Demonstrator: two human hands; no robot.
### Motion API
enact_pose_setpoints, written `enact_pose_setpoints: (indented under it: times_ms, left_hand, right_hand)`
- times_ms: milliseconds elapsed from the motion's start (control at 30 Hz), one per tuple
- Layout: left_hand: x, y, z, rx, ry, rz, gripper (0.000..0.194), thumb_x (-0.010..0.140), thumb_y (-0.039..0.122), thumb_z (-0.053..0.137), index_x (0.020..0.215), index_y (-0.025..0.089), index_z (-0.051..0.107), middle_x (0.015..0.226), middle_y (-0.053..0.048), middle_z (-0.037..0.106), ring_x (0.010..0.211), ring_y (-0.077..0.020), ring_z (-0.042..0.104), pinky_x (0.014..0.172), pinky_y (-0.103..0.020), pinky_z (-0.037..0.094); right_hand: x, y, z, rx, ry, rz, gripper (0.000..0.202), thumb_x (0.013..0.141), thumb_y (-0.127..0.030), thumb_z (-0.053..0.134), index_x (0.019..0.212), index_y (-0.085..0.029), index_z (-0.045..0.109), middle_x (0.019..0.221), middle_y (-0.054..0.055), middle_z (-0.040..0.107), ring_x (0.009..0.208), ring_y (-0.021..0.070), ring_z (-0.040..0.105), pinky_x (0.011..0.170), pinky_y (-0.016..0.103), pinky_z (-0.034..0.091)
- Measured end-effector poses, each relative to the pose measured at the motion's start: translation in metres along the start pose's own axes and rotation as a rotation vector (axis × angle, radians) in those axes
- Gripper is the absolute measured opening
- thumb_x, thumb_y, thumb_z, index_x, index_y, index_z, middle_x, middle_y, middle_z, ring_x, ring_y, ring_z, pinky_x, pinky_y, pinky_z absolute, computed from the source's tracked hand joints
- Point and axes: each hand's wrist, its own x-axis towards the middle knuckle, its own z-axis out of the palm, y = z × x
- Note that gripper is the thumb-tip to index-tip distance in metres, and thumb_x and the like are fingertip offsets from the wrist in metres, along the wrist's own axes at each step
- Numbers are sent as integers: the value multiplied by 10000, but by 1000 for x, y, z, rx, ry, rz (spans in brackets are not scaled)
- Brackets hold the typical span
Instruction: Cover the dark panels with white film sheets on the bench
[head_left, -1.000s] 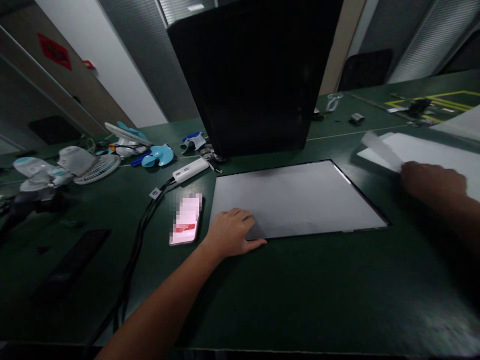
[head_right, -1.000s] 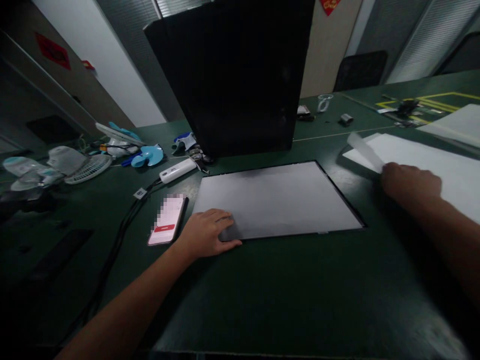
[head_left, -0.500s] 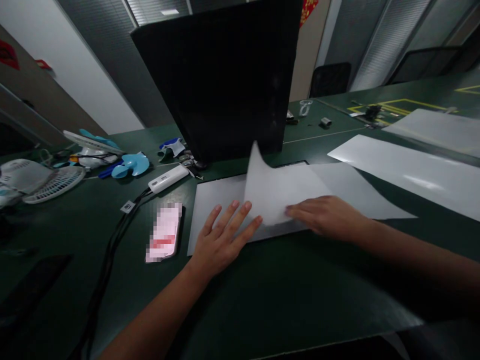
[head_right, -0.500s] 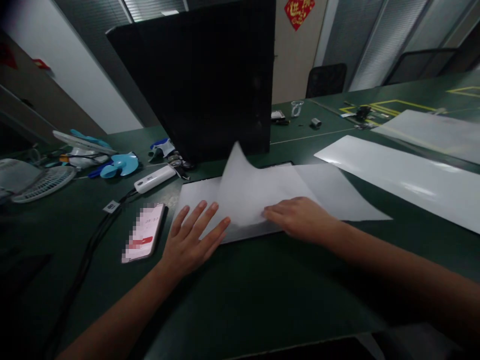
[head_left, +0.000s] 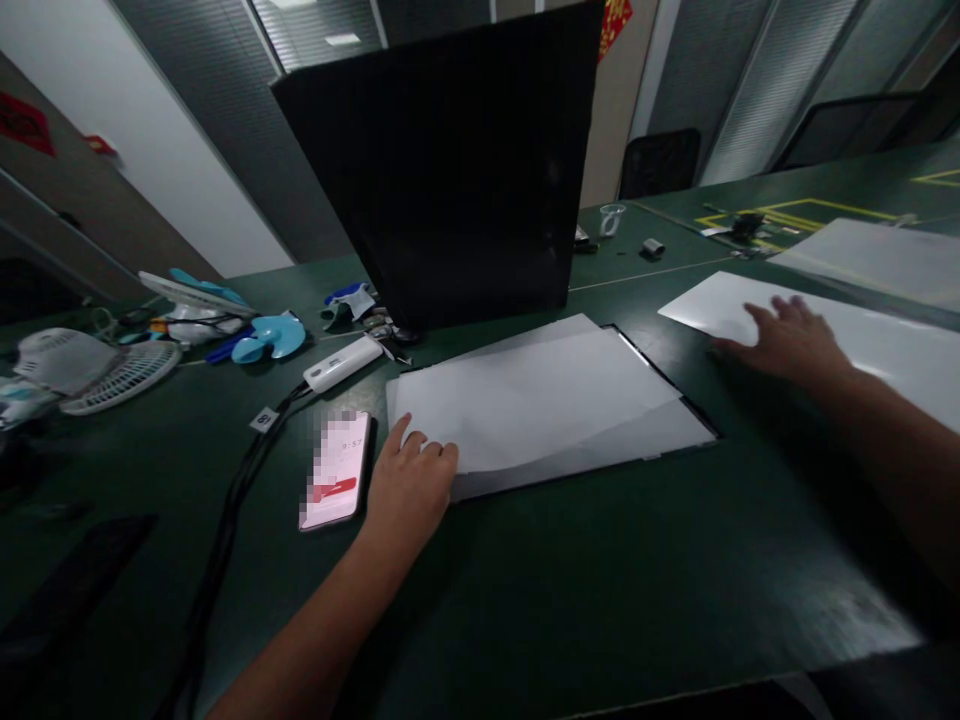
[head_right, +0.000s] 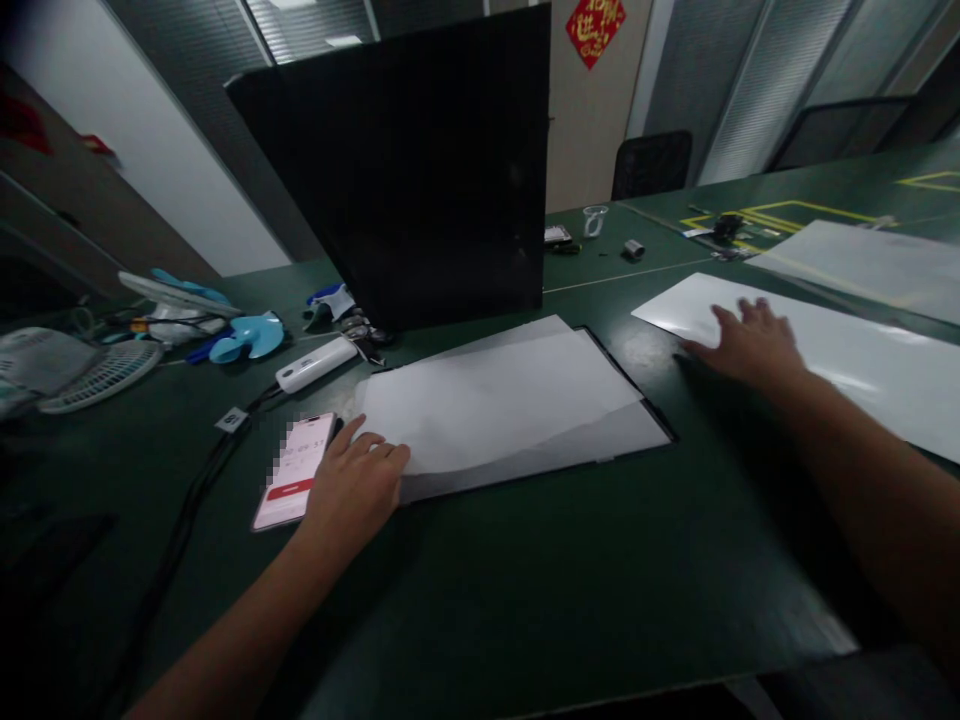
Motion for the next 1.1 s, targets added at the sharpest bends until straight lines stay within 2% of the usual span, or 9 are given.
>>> enact_pose_setpoints:
  times_ms: [100, 233, 367, 500, 600, 733, 900, 1033, 1100]
  left_hand:
    - [2, -2, -3, 2, -56, -40, 281, 824, 36, 577, 994, 155, 767, 915, -94, 800, 975, -302, 760, 1174, -575, 441]
    - [1, -3, -2, 5, -2, -46, 282, 838, 22, 522, 947, 165, 739, 891, -95, 791, 862, -296, 772, 1032, -554, 549]
    - [-1, -3, 4, 34, 92, -45, 291, 849, 16, 469, 881, 182, 706, 834, -88, 775, 780, -288, 760, 847, -487, 615]
    - [-1, -3, 8, 34, 115, -48, 274, 852, 20, 479, 888, 179, 699, 843, -98, 775, 789, -286, 760, 842, -468, 610]
    - [0, -3, 8, 26, 101, -50, 269, 839, 6, 478, 863, 176, 685, 837, -111, 773, 787, -299, 759, 803, -452, 604]
    - [0, -4, 9, 6, 77, -45, 253, 809, -7, 493, 854, 160, 677, 821, -136, 765, 782, -334, 756, 783, -475, 602]
    - [1, -6, 10, -4, 87, -6, 259, 800, -9, 504, 864, 169, 682, 830, -126, 769, 785, -328, 760, 793, -482, 617]
    - [1, -6, 10, -4, 87, 8, 263, 793, -8, 498, 852, 168, 685, 830, -127, 766, 782, -326, 759, 806, -499, 629]
    - [1, -6, 10, -20, 78, 11, 264, 779, -6, 508, 860, 167, 691, 846, -129, 767, 804, -329, 761, 844, -522, 629]
  right_hand:
    - [15, 44, 16, -22, -152, 184, 989, 920, -803, 355, 1579, -69, 432, 1526, 348, 375, 1435, 415, 372, 1088, 619, 359]
    - [20, 57, 24, -11, -222, 218, 940, 905, -843, 343, 1591, -209, 444, 1491, 262, 469, 1256, 313, 524, 941, 448, 420]
    - [14, 45, 13, -28, -132, 301, 913, 913, -843, 318, 1563, -221, 469, 1364, 288, 548, 1046, 296, 575, 810, 441, 351]
    - [1, 27, -10, -55, 33, 304, 794, 988, -734, 264, 1520, -192, 497, 1235, 282, 601, 979, 268, 571, 812, 432, 322]
    - [-11, 10, -25, -83, 155, 229, 662, 1030, -571, 314, 1561, -191, 420, 1292, 247, 579, 1043, 268, 562, 834, 415, 322]
    - [-21, -15, -33, -116, 175, 41, 669, 969, -312, 477, 1599, -135, 339, 1421, 233, 485, 1099, 219, 548, 824, 339, 359]
    - [-25, -34, -32, -125, 166, -113, 460, 1024, -340, 452, 1438, -164, 547, 1336, 131, 573, 1017, 156, 566, 880, 315, 465]
    - [-35, -48, -37, -120, 213, -179, 478, 1042, -275, 328, 1412, -211, 623, 1300, 122, 639, 934, 177, 607, 785, 311, 418]
    - [-46, -62, -43, -114, 248, -218, 495, 1053, -311, 291, 1379, -219, 653, 1279, 112, 657, 931, 190, 622, 756, 311, 404]
